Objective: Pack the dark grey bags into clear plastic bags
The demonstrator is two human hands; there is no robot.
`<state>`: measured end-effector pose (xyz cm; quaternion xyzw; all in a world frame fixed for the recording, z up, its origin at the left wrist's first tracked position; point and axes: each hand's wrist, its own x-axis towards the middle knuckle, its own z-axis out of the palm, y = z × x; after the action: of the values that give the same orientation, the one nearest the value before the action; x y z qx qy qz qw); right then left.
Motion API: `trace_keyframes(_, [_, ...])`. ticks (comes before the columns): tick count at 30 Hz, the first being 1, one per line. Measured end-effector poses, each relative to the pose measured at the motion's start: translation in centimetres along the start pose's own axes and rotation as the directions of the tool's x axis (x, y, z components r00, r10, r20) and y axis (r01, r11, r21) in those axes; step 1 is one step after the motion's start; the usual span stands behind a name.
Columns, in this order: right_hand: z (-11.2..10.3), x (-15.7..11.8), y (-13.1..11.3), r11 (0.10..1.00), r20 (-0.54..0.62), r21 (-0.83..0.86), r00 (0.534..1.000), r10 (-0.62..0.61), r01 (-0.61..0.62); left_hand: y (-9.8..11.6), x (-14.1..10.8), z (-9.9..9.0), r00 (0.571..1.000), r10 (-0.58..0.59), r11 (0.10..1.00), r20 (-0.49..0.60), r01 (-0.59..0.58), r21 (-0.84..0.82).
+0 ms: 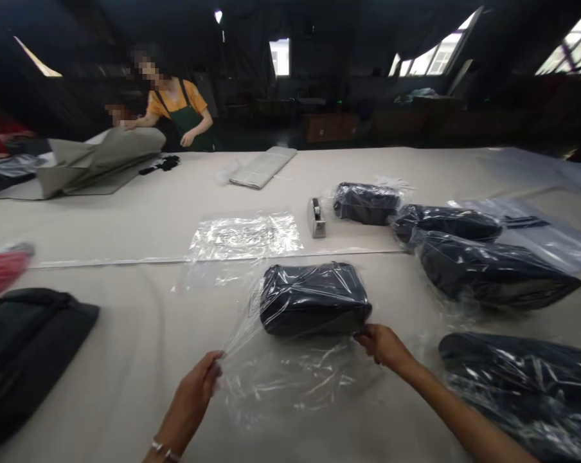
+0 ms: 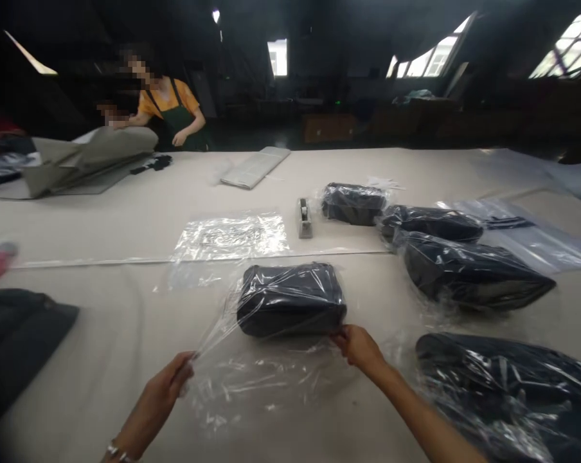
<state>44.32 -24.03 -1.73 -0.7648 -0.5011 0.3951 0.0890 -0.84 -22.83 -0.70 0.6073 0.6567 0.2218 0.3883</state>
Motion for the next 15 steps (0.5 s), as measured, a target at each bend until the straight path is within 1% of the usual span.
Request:
trace_keyframes(2, [3.3,-1.8,-1.4,0.996,0.087,-0.022,0.993,-0.079,0.081,-2.7,-2.7,-3.5,0.998,-0.053,0.998,-0.032,0.053,0.02])
trace_keyframes(3, [4.7,-2.6,-2.0,0.994,0.125,-0.038,0.987,-0.099,0.104,-3.9,-4.0,-4.7,0.997,-0.069,0.997,-0.044,0.07,0.026])
trace_keyframes(5, [6.9,-3.9,-3.0,0.988,0.17,-0.092,0.979,-0.109,0.126,-6.2,-6.1,-6.1,0.995,-0.08,0.996,-0.054,0.082,0.033])
trace_keyframes(6, [7.7,-4.4,-3.4,0.983,0.171,-0.132,0.98,-0.105,0.128,-7.4,-6.9,-6.3,0.995,-0.078,0.996,-0.054,0.08,0.037])
trace_keyframes(8, [8.8,-4.9,-4.0,0.967,0.143,-0.22,0.985,-0.094,0.125,-9.7,-7.9,-6.1,0.997,-0.053,0.997,-0.056,0.056,0.05])
trace_keyframes(11, [9.6,-5.2,-4.6,0.938,0.093,-0.326,0.991,-0.092,0.117,-12.4,-8.1,-5.1,0.996,0.024,0.995,-0.081,-0.016,0.093])
trace_keyframes(13, [9.7,-5.2,-4.9,0.923,0.077,-0.37,0.993,-0.086,0.109,-13.3,-7.7,-4.7,0.995,0.064,0.991,-0.079,-0.054,0.124])
trace_keyframes(15, [9.7,-5.2,-5.4,0.914,0.067,-0.395,0.995,-0.076,0.097,-13.6,-7.3,-4.8,0.996,0.075,0.987,-0.046,-0.068,0.146])
